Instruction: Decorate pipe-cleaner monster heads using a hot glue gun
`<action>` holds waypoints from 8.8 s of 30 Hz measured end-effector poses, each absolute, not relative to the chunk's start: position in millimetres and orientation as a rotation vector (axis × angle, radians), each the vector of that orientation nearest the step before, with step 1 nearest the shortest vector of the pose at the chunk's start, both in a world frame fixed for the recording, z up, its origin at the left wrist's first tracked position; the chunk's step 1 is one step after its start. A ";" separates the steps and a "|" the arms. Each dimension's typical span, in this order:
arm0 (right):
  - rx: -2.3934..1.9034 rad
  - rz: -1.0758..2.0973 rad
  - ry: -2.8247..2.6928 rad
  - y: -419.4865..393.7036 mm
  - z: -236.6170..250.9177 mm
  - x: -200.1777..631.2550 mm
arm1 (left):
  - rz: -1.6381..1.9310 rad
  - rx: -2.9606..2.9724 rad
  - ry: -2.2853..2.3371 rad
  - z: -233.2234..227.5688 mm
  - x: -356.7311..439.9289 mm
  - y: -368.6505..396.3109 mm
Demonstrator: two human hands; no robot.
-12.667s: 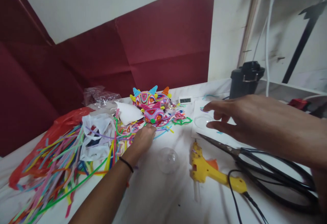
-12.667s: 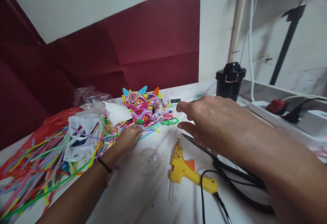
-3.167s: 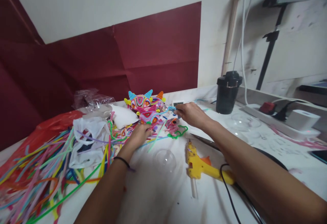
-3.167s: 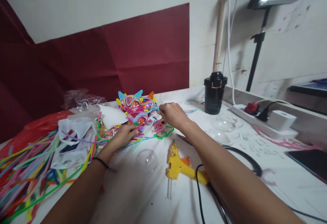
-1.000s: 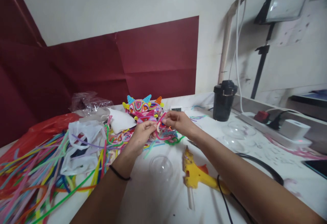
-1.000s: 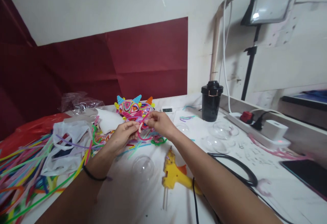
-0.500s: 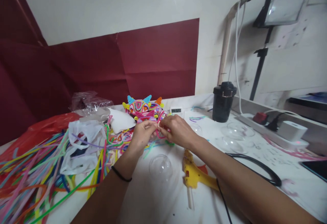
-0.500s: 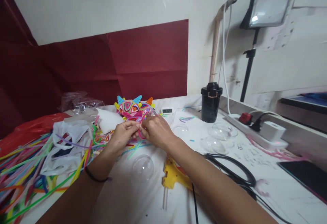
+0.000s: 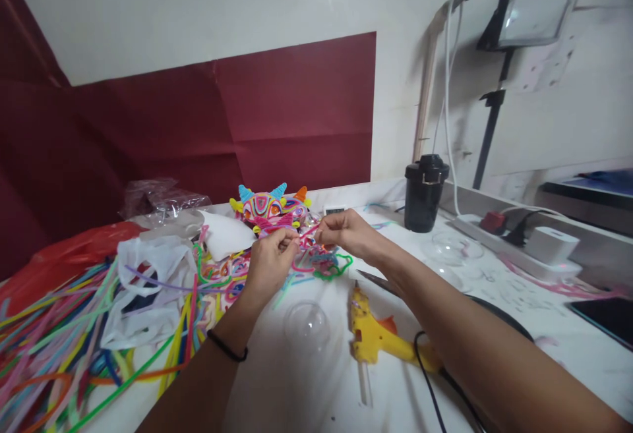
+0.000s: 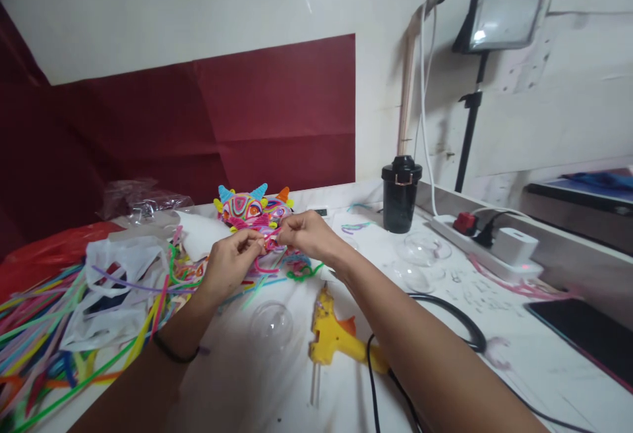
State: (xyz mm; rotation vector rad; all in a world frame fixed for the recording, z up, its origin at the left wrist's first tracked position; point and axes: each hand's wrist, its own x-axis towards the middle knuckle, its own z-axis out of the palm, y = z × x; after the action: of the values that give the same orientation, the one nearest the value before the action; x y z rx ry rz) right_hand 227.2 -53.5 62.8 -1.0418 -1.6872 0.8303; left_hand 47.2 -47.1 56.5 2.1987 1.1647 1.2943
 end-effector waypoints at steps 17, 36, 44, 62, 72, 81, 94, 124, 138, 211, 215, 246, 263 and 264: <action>-1.022 1.033 -1.524 -67.0 76.9 226.1 | 1.378 2.356 1.357 56.9 40.5 -41.7; -1.115 0.847 -1.563 -63.2 81.8 240.7 | 1.486 2.030 1.400 68.9 19.2 -18.6; -1.196 0.916 -1.868 -50.6 54.4 239.1 | 1.371 1.841 1.132 65.4 32.6 -30.8; -0.867 1.069 -1.648 -57.3 59.7 225.1 | 1.195 1.985 1.006 65.5 44.5 -49.4; -0.943 1.008 -1.617 -59.3 64.2 221.6 | 1.249 2.118 1.051 68.2 46.4 -56.6; -1.055 0.825 -1.586 -34.7 43.6 234.3 | 1.329 1.920 1.123 64.5 45.6 -48.9; -0.943 0.819 -1.747 -56.0 55.0 216.0 | 1.348 1.935 1.143 57.4 48.8 -46.0; -1.044 0.146 -1.945 -61.8 64.8 218.6 | 1.126 1.731 0.917 65.5 45.0 -48.5; -1.000 0.434 -1.836 -58.1 61.5 216.4 | 1.140 1.948 1.021 69.1 50.8 -60.1; -1.043 0.435 -1.762 -48.8 70.8 269.2 | 1.166 2.195 1.293 68.0 31.8 -41.9; -1.043 0.297 -1.878 -48.8 67.1 262.9 | 1.114 2.122 1.232 64.6 29.5 -36.2; -0.840 0.006 -2.167 -61.1 70.0 244.5 | 1.114 2.260 1.284 78.5 20.3 -41.8; -0.887 0.150 -2.038 -66.1 71.3 237.3 | 1.285 2.745 1.015 71.2 33.7 -48.2; -0.886 0.145 -2.036 -66.0 70.9 236.4 | 1.281 2.775 1.019 70.9 35.9 -50.4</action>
State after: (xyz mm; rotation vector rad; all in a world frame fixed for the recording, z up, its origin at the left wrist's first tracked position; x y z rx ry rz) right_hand 236.4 -66.0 70.9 -0.8864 -2.0361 0.1455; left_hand 35.9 -50.4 70.9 2.7747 1.0194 1.2807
